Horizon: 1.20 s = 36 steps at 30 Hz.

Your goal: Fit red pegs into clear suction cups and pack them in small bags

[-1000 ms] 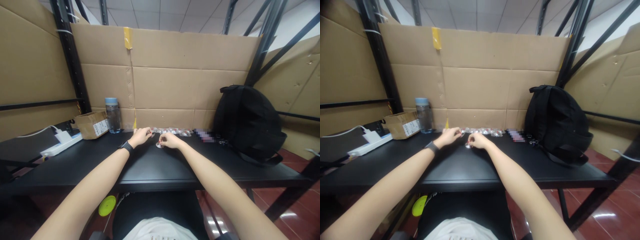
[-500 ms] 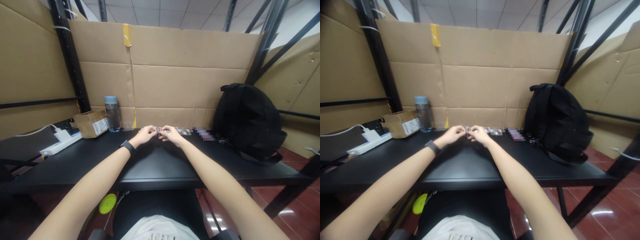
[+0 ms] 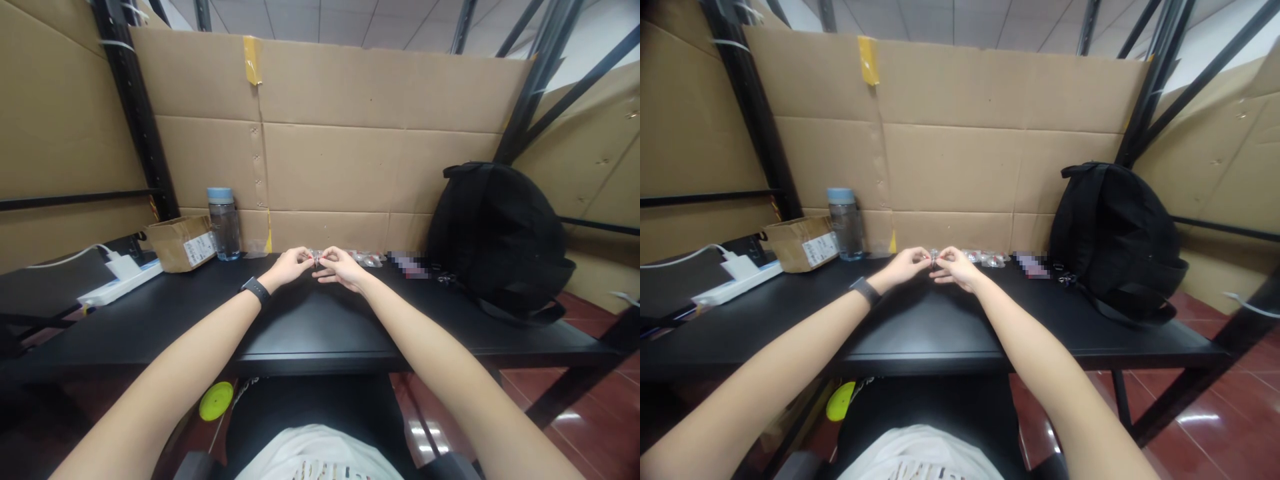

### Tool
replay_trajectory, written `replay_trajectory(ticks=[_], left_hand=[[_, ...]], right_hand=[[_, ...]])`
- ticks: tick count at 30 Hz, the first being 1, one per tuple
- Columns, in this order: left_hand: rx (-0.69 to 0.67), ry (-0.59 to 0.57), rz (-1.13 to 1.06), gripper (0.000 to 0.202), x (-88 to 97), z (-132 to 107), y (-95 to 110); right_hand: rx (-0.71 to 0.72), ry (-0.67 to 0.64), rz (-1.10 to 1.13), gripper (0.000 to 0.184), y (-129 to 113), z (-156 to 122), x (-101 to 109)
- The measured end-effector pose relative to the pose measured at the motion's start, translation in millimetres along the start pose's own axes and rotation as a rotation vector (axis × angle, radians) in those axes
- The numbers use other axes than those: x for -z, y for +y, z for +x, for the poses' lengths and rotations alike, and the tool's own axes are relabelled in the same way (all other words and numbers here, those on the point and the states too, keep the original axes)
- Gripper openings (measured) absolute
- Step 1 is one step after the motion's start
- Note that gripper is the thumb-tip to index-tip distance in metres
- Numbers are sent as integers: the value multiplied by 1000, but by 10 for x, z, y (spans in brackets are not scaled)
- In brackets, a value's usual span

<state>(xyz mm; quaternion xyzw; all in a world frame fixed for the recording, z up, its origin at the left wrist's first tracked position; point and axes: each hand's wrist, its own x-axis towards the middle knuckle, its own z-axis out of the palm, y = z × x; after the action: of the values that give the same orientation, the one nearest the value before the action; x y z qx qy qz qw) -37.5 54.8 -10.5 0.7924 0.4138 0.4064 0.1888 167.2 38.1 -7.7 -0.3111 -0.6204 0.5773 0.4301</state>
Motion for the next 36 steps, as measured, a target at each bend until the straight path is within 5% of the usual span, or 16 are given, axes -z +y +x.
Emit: replay_trajectory(ticks=[12,23,29,36], left_hand=[[3,-63,116,22,54,81,-177],[399,-13,674,48,632,-82,-682],[461,-107,743,48,590,-89,-810],[351,-73,774,47,573,-32,-698]], right_hand=[[14,-48,-99,44,4,4,49],[260,-88,-621,48,6,69,112],[366,-111,-766,46,3,91,144],[411,-134,-862,45,-47,62,161]])
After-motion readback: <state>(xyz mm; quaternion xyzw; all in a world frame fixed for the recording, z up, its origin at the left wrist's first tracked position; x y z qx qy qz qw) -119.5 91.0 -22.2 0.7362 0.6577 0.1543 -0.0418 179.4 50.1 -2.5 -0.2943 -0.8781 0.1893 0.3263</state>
